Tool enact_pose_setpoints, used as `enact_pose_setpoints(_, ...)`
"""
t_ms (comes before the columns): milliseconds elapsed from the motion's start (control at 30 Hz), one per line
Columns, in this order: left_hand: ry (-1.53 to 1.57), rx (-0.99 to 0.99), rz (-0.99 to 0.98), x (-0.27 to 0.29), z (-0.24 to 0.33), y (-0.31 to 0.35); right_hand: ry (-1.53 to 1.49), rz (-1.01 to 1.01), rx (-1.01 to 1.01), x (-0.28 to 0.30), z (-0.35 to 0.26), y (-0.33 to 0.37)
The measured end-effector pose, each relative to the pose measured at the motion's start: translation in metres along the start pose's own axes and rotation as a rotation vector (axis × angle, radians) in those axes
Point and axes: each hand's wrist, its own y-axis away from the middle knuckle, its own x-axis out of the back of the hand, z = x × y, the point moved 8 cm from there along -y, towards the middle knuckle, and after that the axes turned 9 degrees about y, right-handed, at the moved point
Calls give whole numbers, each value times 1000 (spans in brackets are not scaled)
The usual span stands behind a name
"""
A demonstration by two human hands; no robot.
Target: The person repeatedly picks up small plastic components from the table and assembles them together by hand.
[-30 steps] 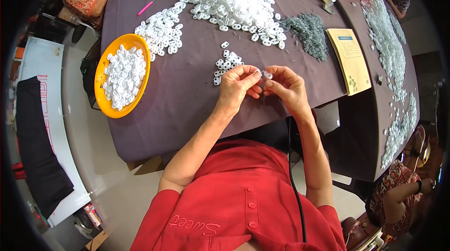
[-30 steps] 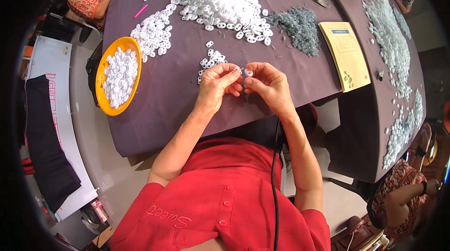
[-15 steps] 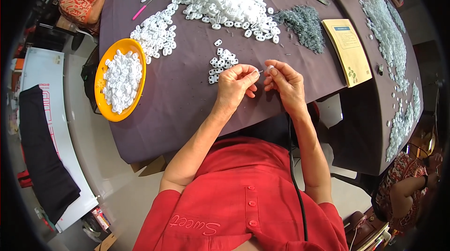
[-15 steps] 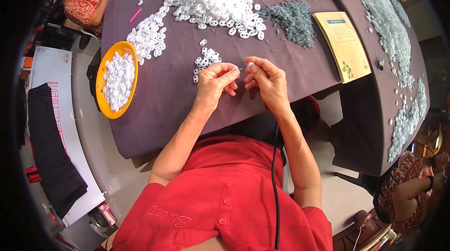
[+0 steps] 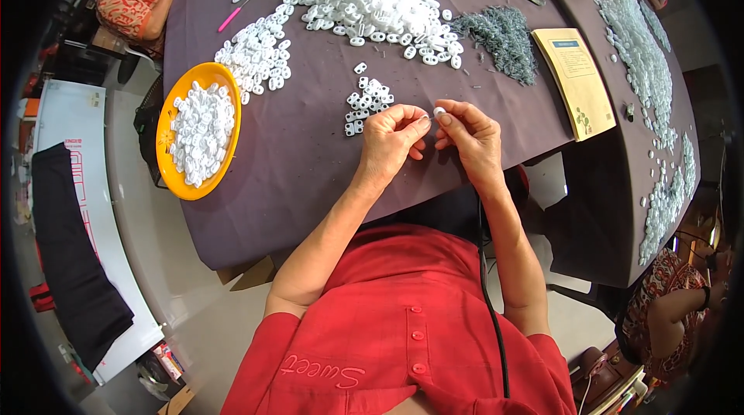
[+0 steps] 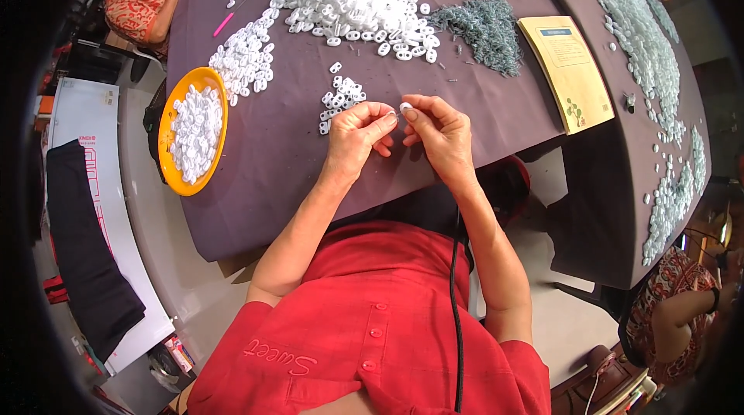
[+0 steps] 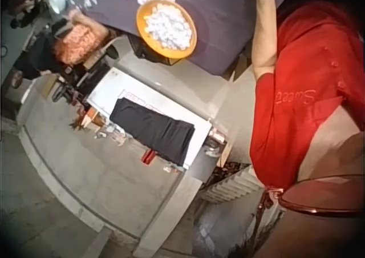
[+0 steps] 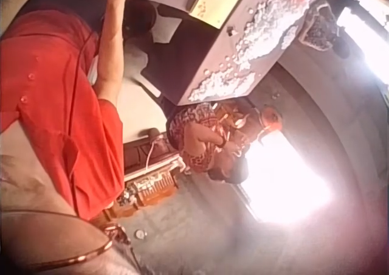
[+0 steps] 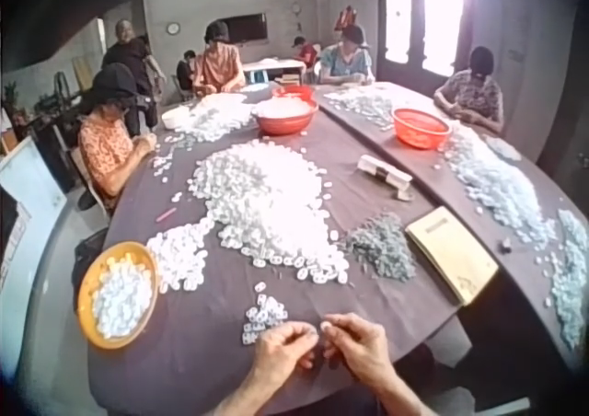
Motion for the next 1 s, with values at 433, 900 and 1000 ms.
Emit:
enact_pose_setpoints(433, -161, -5, 16, -3, 6, 3, 2, 16, 4, 1, 4, -1)
enact_pose_setpoints(900, 139, 1, 37, -3, -7, -4, 148, -19, 62, -3, -6, -5)
enact_pose_setpoints(1000, 142, 38, 5, -3, -8, -6, 144, -10, 47, -2, -2, -5)
